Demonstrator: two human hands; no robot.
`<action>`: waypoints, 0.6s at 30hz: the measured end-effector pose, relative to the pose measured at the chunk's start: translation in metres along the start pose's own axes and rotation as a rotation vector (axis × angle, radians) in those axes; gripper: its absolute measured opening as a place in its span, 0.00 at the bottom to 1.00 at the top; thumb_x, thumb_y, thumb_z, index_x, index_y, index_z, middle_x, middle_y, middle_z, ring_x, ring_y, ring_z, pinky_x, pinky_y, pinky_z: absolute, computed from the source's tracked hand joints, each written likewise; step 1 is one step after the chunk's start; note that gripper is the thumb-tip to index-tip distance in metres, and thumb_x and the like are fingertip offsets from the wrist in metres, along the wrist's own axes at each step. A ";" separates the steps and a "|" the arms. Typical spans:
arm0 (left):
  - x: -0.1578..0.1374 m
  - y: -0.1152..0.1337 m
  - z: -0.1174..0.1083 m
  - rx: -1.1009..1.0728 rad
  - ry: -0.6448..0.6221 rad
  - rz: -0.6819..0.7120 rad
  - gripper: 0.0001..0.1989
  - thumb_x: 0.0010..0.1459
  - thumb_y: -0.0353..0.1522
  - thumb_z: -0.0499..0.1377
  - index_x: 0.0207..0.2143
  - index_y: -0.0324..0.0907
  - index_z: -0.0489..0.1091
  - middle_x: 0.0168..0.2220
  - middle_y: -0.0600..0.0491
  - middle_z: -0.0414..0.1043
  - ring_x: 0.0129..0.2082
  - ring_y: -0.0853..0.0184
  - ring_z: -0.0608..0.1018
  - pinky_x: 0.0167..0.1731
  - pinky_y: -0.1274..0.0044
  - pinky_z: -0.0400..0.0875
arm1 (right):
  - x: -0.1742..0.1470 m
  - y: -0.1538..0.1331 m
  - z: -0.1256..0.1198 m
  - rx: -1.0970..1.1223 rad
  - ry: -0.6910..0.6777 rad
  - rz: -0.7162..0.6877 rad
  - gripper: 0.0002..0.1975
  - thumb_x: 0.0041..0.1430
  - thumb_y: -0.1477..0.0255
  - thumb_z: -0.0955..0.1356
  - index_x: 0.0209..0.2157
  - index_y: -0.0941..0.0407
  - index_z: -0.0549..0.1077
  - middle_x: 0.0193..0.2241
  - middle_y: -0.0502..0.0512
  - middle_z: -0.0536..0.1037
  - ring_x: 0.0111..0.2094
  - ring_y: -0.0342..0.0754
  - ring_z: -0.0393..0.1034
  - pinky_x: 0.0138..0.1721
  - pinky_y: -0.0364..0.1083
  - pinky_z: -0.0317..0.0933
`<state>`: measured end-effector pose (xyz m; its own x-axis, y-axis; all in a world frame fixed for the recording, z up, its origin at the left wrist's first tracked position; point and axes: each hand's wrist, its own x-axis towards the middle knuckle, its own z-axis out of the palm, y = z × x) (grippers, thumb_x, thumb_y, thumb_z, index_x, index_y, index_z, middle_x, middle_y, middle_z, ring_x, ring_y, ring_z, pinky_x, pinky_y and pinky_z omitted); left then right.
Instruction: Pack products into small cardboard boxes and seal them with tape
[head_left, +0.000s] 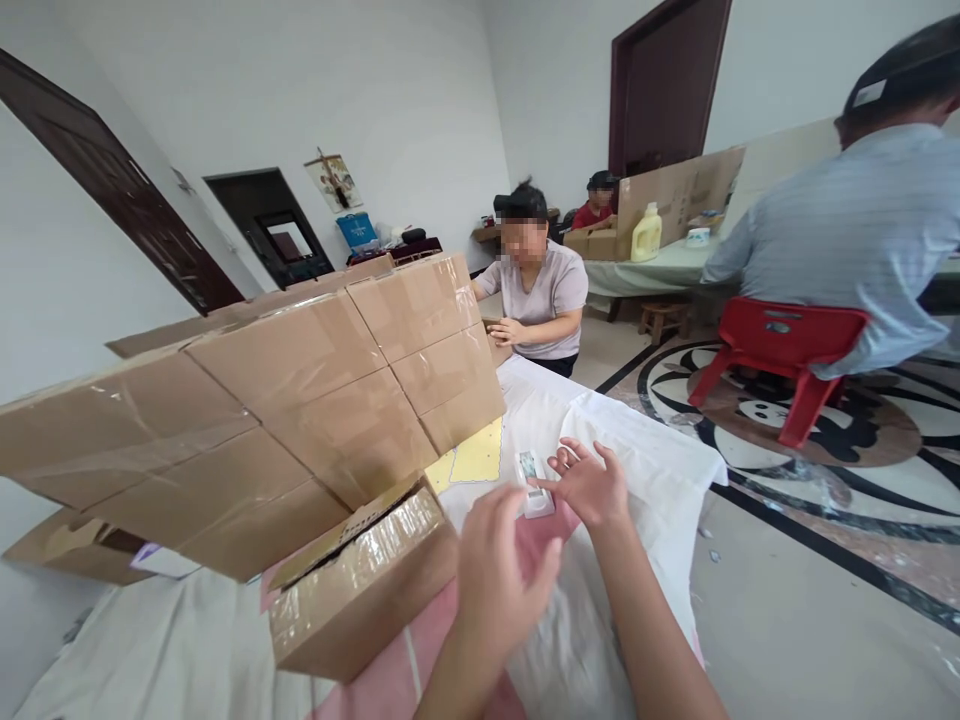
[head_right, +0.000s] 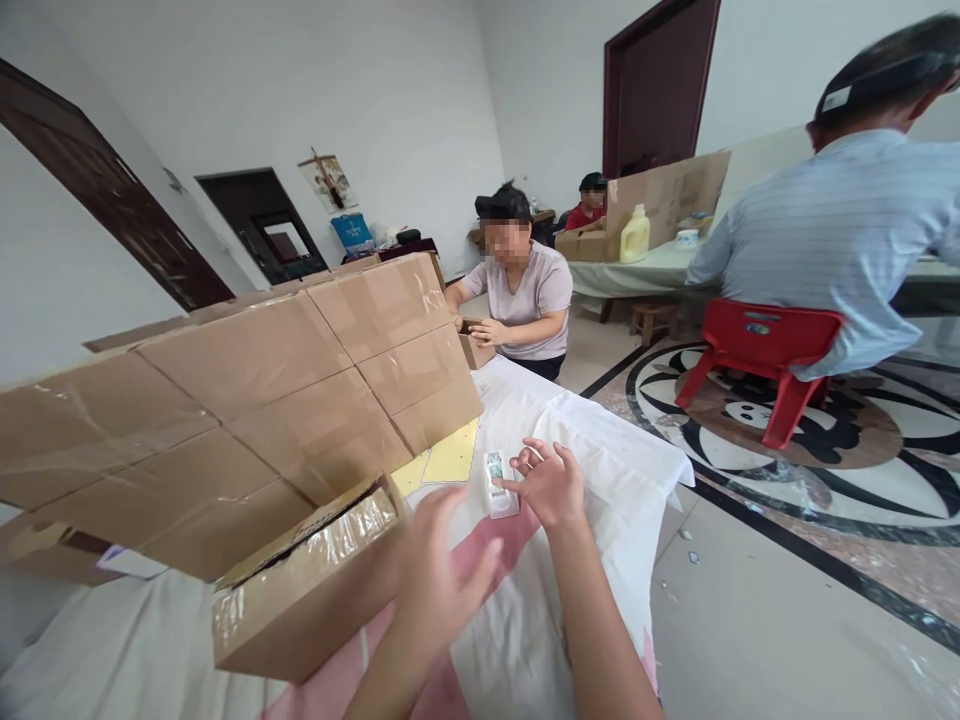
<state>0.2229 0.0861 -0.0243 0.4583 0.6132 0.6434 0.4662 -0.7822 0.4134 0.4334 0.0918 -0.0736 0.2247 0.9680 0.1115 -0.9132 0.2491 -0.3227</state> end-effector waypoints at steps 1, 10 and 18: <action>0.006 -0.004 0.020 0.007 -0.096 0.010 0.36 0.56 0.38 0.67 0.65 0.46 0.61 0.66 0.41 0.61 0.64 0.49 0.67 0.58 0.55 0.70 | -0.001 0.000 0.000 0.004 -0.012 -0.005 0.15 0.58 0.60 0.67 0.40 0.54 0.78 0.28 0.53 0.75 0.35 0.52 0.71 0.43 0.62 0.72; 0.025 -0.080 0.120 -0.331 -0.358 -0.055 0.49 0.54 0.34 0.66 0.72 0.51 0.42 0.74 0.46 0.43 0.74 0.52 0.44 0.70 0.55 0.52 | -0.006 0.007 0.008 -0.068 -0.021 -0.092 0.22 0.60 0.50 0.65 0.44 0.51 0.78 0.28 0.50 0.70 0.32 0.49 0.66 0.49 0.63 0.70; 0.015 -0.076 0.125 -0.352 -0.290 -0.064 0.47 0.56 0.34 0.64 0.71 0.46 0.41 0.72 0.42 0.49 0.74 0.51 0.45 0.70 0.55 0.52 | -0.010 0.008 0.015 -0.125 0.046 -0.122 0.23 0.59 0.47 0.65 0.43 0.49 0.77 0.27 0.49 0.68 0.32 0.50 0.65 0.56 0.69 0.63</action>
<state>0.2887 0.1687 -0.1262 0.6531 0.6277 0.4236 0.2379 -0.7011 0.6722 0.4188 0.0838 -0.0632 0.3488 0.9301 0.1150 -0.8295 0.3635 -0.4241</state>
